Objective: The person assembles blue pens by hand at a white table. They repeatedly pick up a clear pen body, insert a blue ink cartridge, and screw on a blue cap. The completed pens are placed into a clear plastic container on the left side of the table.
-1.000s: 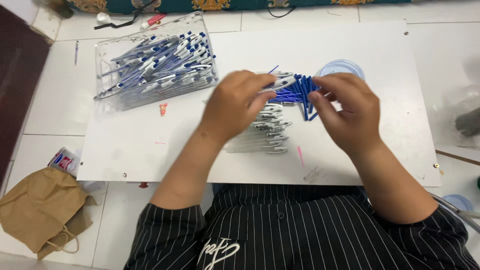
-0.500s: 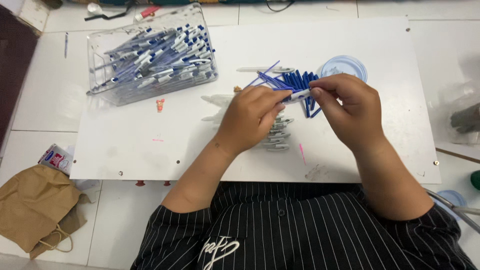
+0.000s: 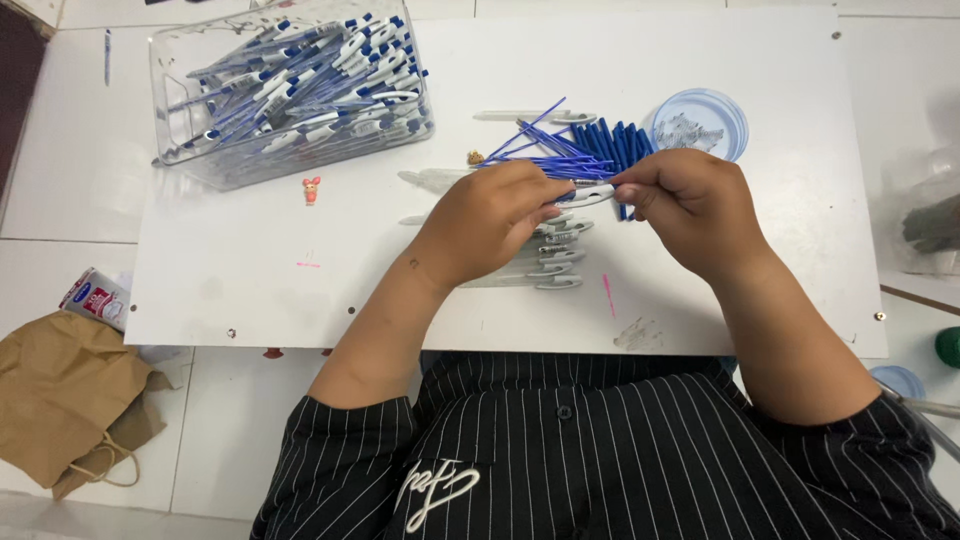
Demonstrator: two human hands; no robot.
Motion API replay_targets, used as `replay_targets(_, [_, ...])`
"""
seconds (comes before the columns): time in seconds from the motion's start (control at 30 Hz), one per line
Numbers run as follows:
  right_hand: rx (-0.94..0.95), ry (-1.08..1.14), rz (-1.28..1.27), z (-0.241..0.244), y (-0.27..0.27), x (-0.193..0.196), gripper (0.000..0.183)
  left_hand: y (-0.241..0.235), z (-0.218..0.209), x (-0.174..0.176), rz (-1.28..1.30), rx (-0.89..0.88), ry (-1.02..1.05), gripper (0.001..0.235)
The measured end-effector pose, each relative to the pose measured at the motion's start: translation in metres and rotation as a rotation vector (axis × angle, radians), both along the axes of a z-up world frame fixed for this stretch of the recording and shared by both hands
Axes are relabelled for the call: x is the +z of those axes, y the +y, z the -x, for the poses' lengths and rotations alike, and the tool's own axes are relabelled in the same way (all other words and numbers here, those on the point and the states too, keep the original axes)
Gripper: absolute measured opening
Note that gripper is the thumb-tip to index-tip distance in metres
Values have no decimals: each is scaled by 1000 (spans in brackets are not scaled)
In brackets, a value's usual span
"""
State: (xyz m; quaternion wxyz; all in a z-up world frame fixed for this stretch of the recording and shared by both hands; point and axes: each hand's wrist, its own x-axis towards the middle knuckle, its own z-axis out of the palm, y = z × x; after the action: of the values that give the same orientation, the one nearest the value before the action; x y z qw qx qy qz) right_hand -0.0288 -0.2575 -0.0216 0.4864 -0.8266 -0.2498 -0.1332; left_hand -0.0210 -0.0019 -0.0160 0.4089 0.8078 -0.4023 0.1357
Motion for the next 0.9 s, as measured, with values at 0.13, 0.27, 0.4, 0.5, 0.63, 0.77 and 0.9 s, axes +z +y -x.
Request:
replay_targets(0.13, [-2,60,-54,-9,-1,-28,6,-1,-4,-13,-10,-3,25,19])
replay_targets(0.27, [-52,62,25,-16,-4,-29,21,-2,-7,-20,-29,53,-16,20])
replay_targets(0.4, [-153,1,59,-21,-15,-31,28,7,-13,-20,-26,87,-57,21])
replay_targets(0.5, [-230,-31,-29,-37,-50,-55,28,19,-18,-23,-39,124,-18,21])
replay_targets(0.63, [-447,132,42,-27,-35,-25,34,21,-24,-31,-111,221,-75,24])
replay_targets(0.77, [-450,271,-26,-27,-31,-22,28,24,-27,-35,-151,263,-65,21])
replay_targets(0.9, [-472,397,-274,-31,-39,-18,36,32,-30,-34,-188,291,-14,18])
